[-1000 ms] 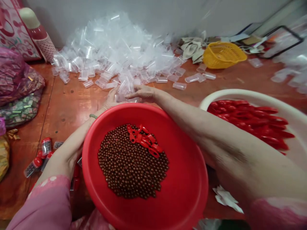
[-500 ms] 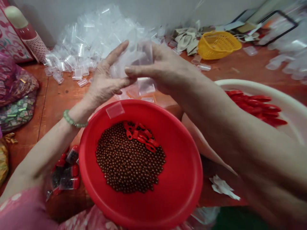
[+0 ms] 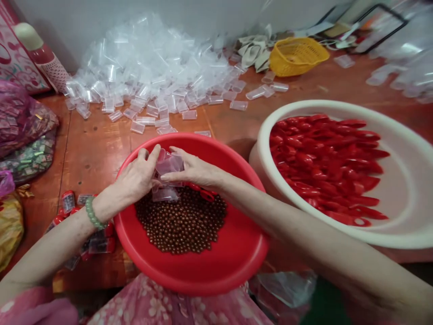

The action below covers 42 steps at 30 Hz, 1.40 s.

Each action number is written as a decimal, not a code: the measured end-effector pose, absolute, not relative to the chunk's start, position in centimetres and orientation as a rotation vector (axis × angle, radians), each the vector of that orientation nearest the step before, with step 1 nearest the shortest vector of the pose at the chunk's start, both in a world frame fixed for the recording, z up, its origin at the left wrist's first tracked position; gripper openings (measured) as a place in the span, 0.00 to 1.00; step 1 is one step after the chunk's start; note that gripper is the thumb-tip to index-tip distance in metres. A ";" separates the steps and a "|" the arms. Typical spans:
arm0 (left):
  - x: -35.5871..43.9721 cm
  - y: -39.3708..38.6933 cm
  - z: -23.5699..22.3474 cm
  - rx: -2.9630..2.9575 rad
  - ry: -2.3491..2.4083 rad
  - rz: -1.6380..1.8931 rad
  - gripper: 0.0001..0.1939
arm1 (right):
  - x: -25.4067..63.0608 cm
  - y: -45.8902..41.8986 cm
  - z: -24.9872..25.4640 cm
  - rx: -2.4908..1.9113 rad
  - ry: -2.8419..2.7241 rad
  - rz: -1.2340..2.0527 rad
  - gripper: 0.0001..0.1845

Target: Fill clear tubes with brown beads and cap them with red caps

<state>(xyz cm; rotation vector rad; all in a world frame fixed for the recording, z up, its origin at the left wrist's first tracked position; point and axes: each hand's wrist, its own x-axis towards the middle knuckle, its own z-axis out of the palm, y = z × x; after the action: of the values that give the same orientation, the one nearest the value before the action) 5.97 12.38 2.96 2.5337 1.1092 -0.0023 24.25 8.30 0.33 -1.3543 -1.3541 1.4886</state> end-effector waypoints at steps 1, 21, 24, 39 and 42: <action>6.1 12.3 3.2 2.549 1.133 -0.024 0.44 | 24.4 8.6 0.6 -1.421 -1.419 1.434 0.48; 4.7 7.6 4.1 1.233 0.620 0.188 0.38 | 23.1 1.5 5.8 -1.137 -2.625 0.218 0.14; 4.1 7.2 3.7 1.159 0.757 0.044 0.35 | 23.1 0.9 4.8 -1.210 -2.716 0.146 0.12; 5.0 7.8 5.1 1.210 0.866 -0.190 0.34 | 24.0 -0.4 3.6 -1.458 -2.841 -0.044 0.12; 4.4 8.7 4.9 1.362 0.865 -0.157 0.32 | 25.6 -1.1 2.5 -1.596 -2.866 0.053 0.12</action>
<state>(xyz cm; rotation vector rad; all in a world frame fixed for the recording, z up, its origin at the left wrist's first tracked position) 4.44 8.68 4.90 1.3615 0.8652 -0.1567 25.58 -1.11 2.47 -1.5961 -2.8663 0.0528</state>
